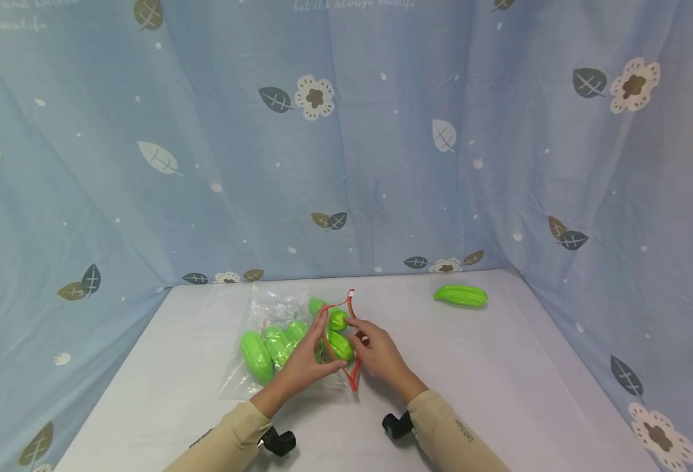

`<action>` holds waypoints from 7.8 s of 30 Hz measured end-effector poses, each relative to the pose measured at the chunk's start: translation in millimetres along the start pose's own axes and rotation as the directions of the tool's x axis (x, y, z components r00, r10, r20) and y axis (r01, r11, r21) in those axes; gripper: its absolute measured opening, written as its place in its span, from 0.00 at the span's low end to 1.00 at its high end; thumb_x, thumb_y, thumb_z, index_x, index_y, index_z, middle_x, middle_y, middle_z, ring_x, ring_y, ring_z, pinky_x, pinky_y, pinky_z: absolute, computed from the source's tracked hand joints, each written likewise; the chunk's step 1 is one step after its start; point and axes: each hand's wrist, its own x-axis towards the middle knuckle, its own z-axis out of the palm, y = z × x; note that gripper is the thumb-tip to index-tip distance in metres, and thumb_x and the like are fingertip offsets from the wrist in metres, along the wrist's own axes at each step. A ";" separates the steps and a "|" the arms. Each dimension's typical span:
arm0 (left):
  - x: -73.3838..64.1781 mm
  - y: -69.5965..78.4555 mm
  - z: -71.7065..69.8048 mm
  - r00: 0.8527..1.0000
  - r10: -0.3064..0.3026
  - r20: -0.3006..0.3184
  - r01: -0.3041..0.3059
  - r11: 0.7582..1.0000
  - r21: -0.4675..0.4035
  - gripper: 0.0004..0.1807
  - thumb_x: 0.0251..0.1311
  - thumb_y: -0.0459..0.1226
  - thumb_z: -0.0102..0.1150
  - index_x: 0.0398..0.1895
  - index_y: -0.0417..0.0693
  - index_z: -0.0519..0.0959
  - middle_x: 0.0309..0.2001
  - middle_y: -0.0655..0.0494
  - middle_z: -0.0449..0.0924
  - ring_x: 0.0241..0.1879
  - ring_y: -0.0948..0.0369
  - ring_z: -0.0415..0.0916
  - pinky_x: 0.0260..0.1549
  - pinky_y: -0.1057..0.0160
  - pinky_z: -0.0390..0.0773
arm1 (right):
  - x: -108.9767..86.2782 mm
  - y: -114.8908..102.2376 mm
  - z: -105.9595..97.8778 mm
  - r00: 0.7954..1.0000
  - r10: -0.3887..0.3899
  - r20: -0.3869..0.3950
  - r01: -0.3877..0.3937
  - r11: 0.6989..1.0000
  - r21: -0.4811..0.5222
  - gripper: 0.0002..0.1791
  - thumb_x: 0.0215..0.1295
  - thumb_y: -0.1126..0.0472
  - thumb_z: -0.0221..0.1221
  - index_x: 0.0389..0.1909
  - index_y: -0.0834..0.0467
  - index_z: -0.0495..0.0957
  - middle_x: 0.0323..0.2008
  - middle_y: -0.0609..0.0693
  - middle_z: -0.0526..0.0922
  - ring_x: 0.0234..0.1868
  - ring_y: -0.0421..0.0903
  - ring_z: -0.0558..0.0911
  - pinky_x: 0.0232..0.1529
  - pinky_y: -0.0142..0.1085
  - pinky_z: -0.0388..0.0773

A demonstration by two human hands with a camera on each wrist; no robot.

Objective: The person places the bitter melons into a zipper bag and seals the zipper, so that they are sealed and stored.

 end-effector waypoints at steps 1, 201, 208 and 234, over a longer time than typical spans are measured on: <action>0.1 -0.1 0.2 1.000 -0.002 0.000 0.002 1.000 0.003 0.60 0.55 0.44 0.77 0.83 0.45 0.47 0.83 0.51 0.39 0.78 0.46 0.48 0.70 0.41 0.61 | 0.5 0.1 -0.1 1.000 0.002 0.010 -0.002 1.000 -0.004 0.23 0.74 0.63 0.59 0.68 0.52 0.76 0.62 0.51 0.80 0.52 0.47 0.82 0.51 0.42 0.83; -0.2 -10.8 1.1 1.000 -0.015 0.018 0.014 1.000 0.012 0.59 0.56 0.49 0.75 0.83 0.46 0.47 0.83 0.55 0.37 0.79 0.48 0.45 0.72 0.42 0.58 | -24.0 111.8 -156.4 0.955 0.285 -0.075 -0.295 0.915 -0.277 0.27 0.68 0.58 0.66 0.66 0.59 0.75 0.58 0.67 0.79 0.49 0.59 0.80 0.44 0.49 0.80; -0.4 -8.9 0.1 1.000 -0.020 0.016 0.020 1.000 0.012 0.59 0.56 0.49 0.75 0.83 0.46 0.47 0.83 0.54 0.38 0.79 0.48 0.45 0.72 0.41 0.58 | -30.6 101.3 -145.1 0.961 0.266 -0.071 -0.275 0.928 -0.251 0.28 0.66 0.59 0.67 0.66 0.60 0.75 0.57 0.66 0.80 0.49 0.58 0.81 0.43 0.47 0.82; -0.1 -10.7 1.4 0.999 -0.037 0.028 0.037 0.999 0.011 0.59 0.56 0.49 0.75 0.83 0.47 0.46 0.83 0.54 0.38 0.79 0.47 0.45 0.72 0.41 0.57 | -58.2 69.6 -110.5 0.985 0.173 -0.025 -0.175 0.962 -0.208 0.24 0.60 0.64 0.71 0.58 0.58 0.81 0.55 0.61 0.83 0.50 0.54 0.83 0.45 0.44 0.84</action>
